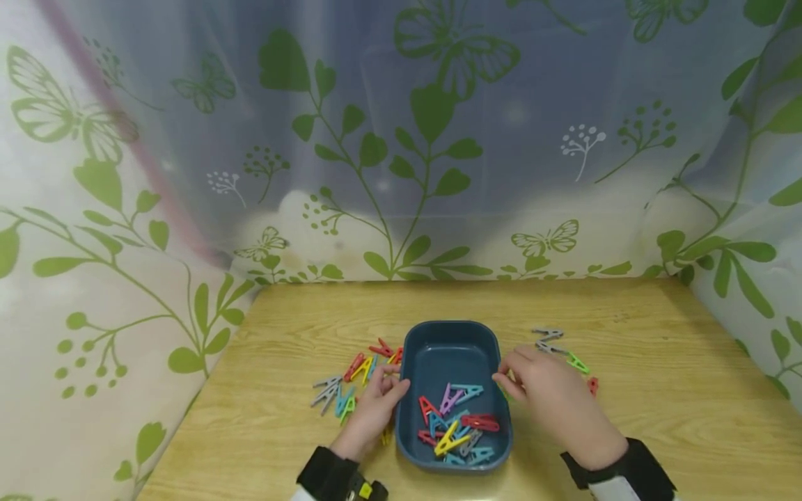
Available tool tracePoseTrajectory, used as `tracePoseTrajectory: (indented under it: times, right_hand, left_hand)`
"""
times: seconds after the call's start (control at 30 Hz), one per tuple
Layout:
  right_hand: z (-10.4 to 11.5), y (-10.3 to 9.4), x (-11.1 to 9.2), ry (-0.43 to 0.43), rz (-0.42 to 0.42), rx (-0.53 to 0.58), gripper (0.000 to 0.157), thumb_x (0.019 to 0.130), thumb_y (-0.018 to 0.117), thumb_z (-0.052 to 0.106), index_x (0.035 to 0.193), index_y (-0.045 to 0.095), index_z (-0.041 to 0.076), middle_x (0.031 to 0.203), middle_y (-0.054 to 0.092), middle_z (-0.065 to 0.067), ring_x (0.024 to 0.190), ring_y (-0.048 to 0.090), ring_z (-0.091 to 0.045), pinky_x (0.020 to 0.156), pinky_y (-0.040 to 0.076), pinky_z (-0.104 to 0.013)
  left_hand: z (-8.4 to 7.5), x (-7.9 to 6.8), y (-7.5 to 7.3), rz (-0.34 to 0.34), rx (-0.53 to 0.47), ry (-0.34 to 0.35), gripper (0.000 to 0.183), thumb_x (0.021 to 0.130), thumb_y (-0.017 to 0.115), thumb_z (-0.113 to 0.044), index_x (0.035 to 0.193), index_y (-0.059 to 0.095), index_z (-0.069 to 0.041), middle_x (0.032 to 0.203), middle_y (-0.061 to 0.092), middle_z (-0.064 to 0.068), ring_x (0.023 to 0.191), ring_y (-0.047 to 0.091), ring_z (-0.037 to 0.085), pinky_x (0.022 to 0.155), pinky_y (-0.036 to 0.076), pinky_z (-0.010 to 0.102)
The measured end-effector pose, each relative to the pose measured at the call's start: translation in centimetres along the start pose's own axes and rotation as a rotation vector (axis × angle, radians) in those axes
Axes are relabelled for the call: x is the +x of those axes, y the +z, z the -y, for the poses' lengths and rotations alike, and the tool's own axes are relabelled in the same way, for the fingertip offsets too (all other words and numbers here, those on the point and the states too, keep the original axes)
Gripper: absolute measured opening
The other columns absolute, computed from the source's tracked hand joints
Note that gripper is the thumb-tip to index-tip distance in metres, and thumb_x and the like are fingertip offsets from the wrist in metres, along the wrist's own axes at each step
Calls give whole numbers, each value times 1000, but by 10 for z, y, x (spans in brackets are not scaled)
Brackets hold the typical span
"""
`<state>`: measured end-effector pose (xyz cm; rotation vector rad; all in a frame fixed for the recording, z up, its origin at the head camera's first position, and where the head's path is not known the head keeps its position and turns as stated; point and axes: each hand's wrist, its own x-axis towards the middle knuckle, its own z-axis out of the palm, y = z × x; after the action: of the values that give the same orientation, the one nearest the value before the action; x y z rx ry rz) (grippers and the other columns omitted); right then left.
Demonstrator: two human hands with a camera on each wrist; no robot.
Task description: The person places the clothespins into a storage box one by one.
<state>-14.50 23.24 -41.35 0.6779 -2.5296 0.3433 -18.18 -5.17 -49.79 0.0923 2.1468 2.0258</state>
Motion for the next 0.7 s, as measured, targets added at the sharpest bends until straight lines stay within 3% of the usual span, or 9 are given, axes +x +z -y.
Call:
tracePoseTrajectory:
  times: [0.13,0.33,0.7]
  right_hand:
    - [8,10,0,-93,37,60,20,78,90,18,86,72,21,76,51,16,63,37,7,56,37,-19]
    - [18,16,1,-65,187,126,15,85,85,20,85,70,22,77,53,16,62,40,7,56,39,-19]
    - [27,22,-2,-25,365,170,19,89,81,24,81,64,25,77,51,17,61,40,5,56,37,-21]
  left_hand:
    - [1,0,-1,3,5,-16,35,107,56,-19,137,44,-4,85,49,0,70,48,16,64,39,28]
    - [0,0,-1,-5,12,-27,35,107,56,-19,137,44,-5,86,49,0,70,48,16,64,40,28]
    - [-1,1,-2,-4,8,-52,35,106,57,-21,136,45,-7,88,52,1,72,50,16,66,41,28]
